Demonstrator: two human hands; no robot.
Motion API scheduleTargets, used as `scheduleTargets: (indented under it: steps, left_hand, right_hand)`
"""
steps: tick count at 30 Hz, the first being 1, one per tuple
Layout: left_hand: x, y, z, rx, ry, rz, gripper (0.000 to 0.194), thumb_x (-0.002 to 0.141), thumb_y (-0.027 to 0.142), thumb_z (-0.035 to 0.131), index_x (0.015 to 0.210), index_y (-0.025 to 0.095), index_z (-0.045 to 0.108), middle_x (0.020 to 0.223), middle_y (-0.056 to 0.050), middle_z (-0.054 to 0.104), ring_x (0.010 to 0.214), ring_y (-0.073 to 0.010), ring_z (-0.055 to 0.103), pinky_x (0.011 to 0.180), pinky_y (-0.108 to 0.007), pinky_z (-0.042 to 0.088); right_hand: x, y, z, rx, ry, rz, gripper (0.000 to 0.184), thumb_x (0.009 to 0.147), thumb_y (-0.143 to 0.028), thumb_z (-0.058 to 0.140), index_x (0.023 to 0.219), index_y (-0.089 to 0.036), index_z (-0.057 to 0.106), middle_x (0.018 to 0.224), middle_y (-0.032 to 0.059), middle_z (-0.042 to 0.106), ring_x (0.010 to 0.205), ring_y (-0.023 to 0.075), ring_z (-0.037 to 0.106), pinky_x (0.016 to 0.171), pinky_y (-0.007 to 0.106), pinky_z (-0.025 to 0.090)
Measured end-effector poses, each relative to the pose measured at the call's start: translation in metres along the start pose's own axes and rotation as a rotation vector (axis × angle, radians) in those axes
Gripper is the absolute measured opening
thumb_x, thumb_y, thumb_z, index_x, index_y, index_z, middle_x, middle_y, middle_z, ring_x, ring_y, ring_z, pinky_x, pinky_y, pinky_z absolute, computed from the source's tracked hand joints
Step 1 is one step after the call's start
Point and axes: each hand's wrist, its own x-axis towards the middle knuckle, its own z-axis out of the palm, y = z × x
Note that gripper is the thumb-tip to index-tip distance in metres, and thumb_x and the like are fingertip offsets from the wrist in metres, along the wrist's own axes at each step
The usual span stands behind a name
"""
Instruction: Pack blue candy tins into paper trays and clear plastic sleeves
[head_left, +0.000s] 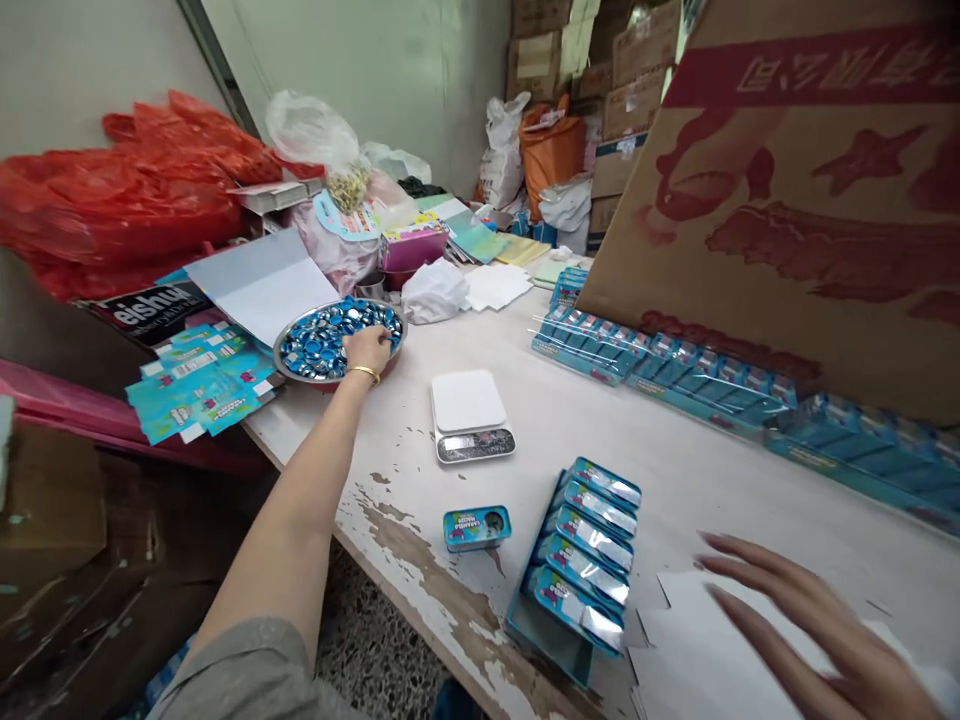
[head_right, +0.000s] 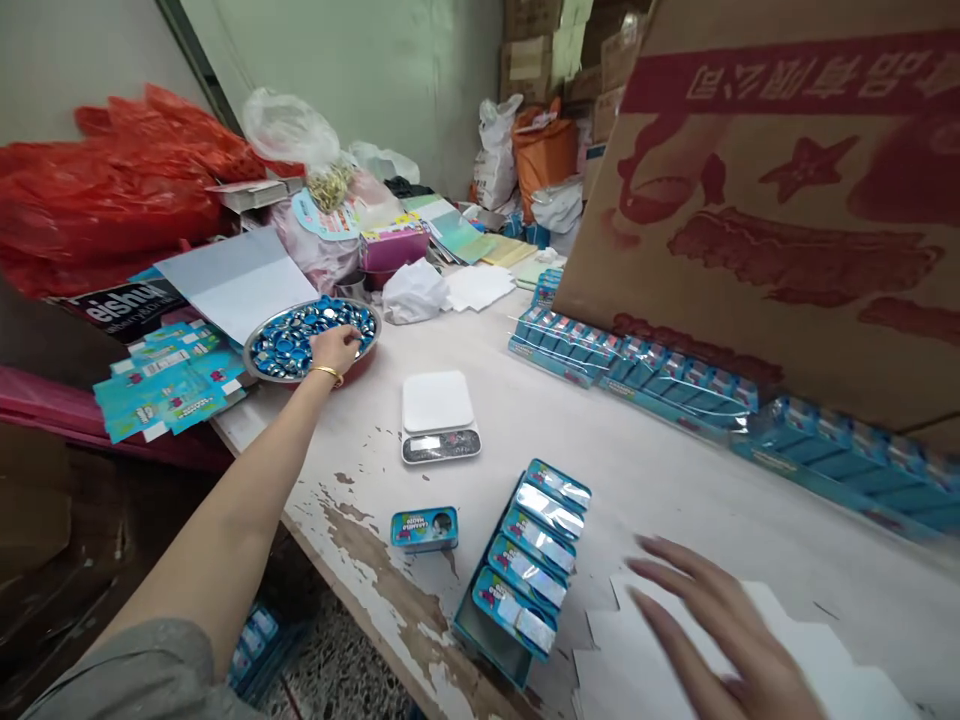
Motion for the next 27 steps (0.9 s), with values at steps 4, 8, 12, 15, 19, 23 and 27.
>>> scheduleTargets:
  steps: [4,8,12,15,19,23,27]
  left_hand:
    - [-0.054,0.022,-0.036,-0.137,0.035,0.094,0.025,0.085,0.022,0.047,0.101,0.011,0.063,0.099,-0.004,0.067,0.085,-0.0124,0.058,0.081,-0.025,0.044]
    - [-0.154,0.066,-0.052,-0.53,-0.442,0.255,0.014,0.078,0.023,0.059,0.087,0.015,0.066,0.076,-0.001,0.066,0.065,-0.0113,0.057,0.062,-0.023,0.046]
    - [-0.229,0.101,-0.041,-0.427,-0.624,0.293,0.008,0.075,0.017,0.058,0.074,0.017,0.066,0.069,0.0,0.062,0.066,-0.0123,0.056,0.061,-0.024,0.043]
    - [-0.237,0.114,-0.032,-0.22,-0.665,0.208,0.002,0.071,0.016,0.059,0.071,0.018,0.06,0.061,0.002,0.058,0.059,-0.0131,0.052,0.056,-0.024,0.037]
    - [-0.221,0.123,-0.031,0.001,-0.772,0.22,0.014,0.067,0.023,0.067,0.074,0.02,0.055,0.063,0.003,0.055,0.061,-0.015,0.05,0.056,-0.026,0.033]
    - [-0.214,0.123,-0.027,0.078,-0.852,0.224,0.023,0.068,0.03,0.071,0.081,0.021,0.054,0.072,0.003,0.055,0.067,-0.0162,0.05,0.061,-0.026,0.034]
    - [-0.215,0.119,-0.023,0.076,-0.951,0.187,0.024,0.072,0.034,0.068,0.087,0.02,0.055,0.083,0.001,0.058,0.076,-0.0172,0.052,0.064,-0.026,0.037]
  right_hand:
    - [0.037,-0.06,0.042,0.037,-0.184,-0.334,0.032,0.091,-0.044,0.05,0.116,-0.027,0.061,0.124,0.0102,0.059,0.118,0.0295,0.052,0.096,0.051,0.046]
    - [0.075,-0.102,0.082,-0.207,-0.389,-0.45,0.055,0.077,-0.045,0.07,0.121,-0.014,0.059,0.131,0.0151,0.055,0.13,0.0334,0.04,0.114,0.06,0.016]
    - [0.084,-0.105,0.103,-0.285,-0.477,-0.409,0.039,0.078,-0.037,0.07,0.108,-0.013,0.066,0.13,0.0153,0.055,0.136,0.0317,0.033,0.115,0.06,0.002]
    - [0.084,-0.102,0.105,-0.279,-0.489,-0.39,0.03,0.08,-0.036,0.067,0.102,-0.016,0.068,0.124,0.0138,0.059,0.135,0.0318,0.034,0.114,0.062,0.0]
    - [0.086,-0.104,0.102,-0.281,-0.511,-0.367,0.031,0.079,-0.039,0.068,0.102,-0.018,0.07,0.118,0.0133,0.061,0.133,0.0322,0.036,0.114,0.061,-0.001]
    - [0.086,-0.103,0.102,-0.26,-0.511,-0.355,0.029,0.08,-0.036,0.067,0.102,-0.018,0.071,0.115,0.0142,0.062,0.131,0.0321,0.038,0.114,0.06,0.0]
    - [0.084,-0.102,0.102,-0.218,-0.507,-0.336,0.024,0.08,-0.032,0.066,0.098,-0.018,0.072,0.11,0.014,0.064,0.128,0.0325,0.042,0.114,0.061,0.003]
